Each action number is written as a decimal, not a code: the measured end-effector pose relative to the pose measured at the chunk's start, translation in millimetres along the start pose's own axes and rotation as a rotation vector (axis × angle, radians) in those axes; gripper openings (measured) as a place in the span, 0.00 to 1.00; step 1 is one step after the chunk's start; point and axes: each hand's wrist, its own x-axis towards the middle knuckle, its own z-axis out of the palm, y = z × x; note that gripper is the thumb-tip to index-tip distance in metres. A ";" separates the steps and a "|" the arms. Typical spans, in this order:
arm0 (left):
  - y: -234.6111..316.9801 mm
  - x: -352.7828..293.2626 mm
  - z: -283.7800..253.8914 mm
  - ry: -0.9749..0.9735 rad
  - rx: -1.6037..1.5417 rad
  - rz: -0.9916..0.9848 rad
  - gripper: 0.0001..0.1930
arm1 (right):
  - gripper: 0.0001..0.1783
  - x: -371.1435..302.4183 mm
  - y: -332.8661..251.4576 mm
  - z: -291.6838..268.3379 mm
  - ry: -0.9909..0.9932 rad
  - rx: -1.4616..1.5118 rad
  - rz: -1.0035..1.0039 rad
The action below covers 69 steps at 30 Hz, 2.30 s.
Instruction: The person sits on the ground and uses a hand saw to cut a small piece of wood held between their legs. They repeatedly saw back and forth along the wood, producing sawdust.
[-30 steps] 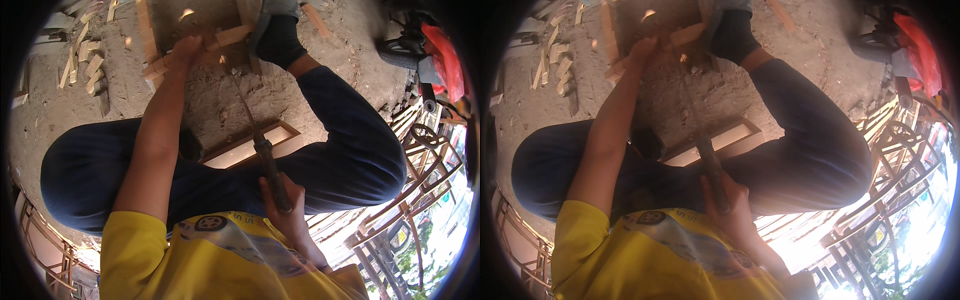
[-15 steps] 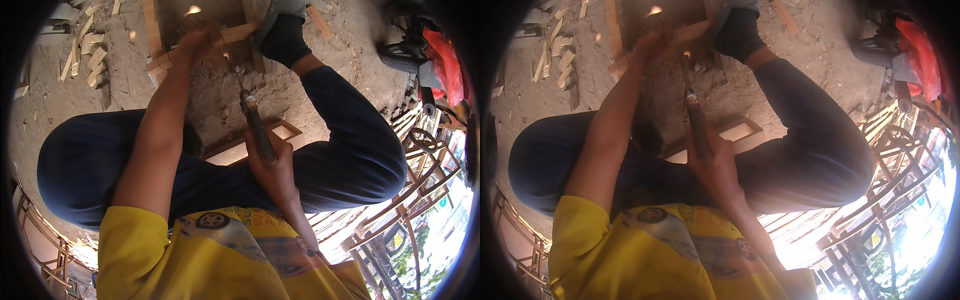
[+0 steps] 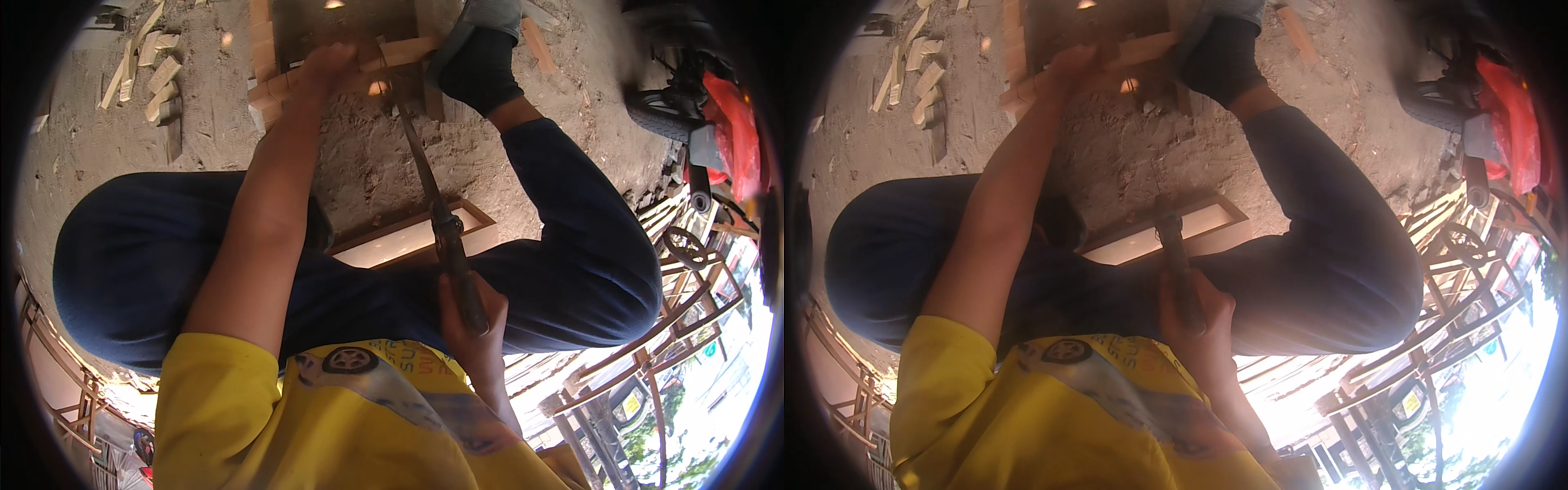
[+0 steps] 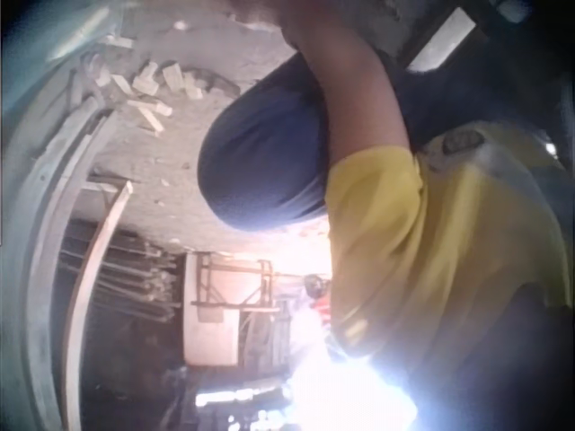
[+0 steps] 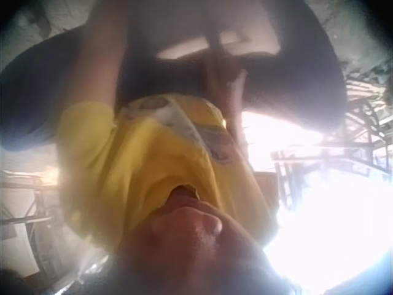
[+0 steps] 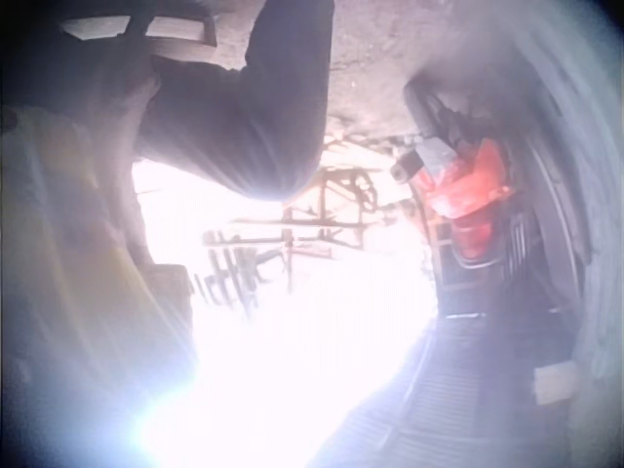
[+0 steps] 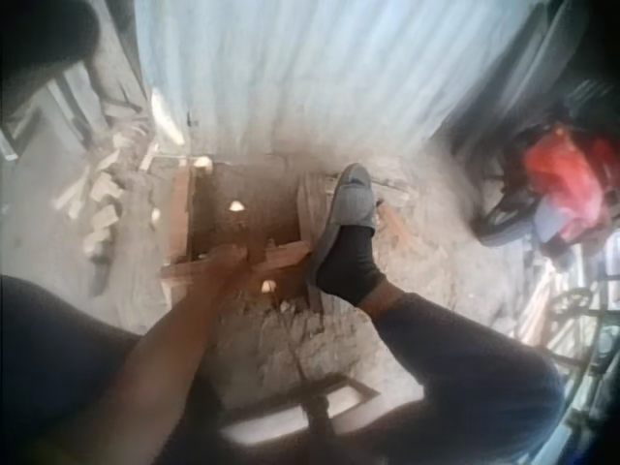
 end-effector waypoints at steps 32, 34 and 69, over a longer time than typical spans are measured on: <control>-24.3 8.3 22.4 0.180 0.042 0.132 0.16 | 0.06 18.1 36.6 26.9 0.045 -0.055 -0.235; 3.7 -1.5 -34.6 -0.073 -0.074 0.050 0.23 | 0.10 27.7 45.9 32.9 0.084 -0.036 -0.226; -14.9 10.0 6.2 -0.053 0.063 0.025 0.15 | 0.07 27.9 42.1 24.0 -0.022 0.007 -0.091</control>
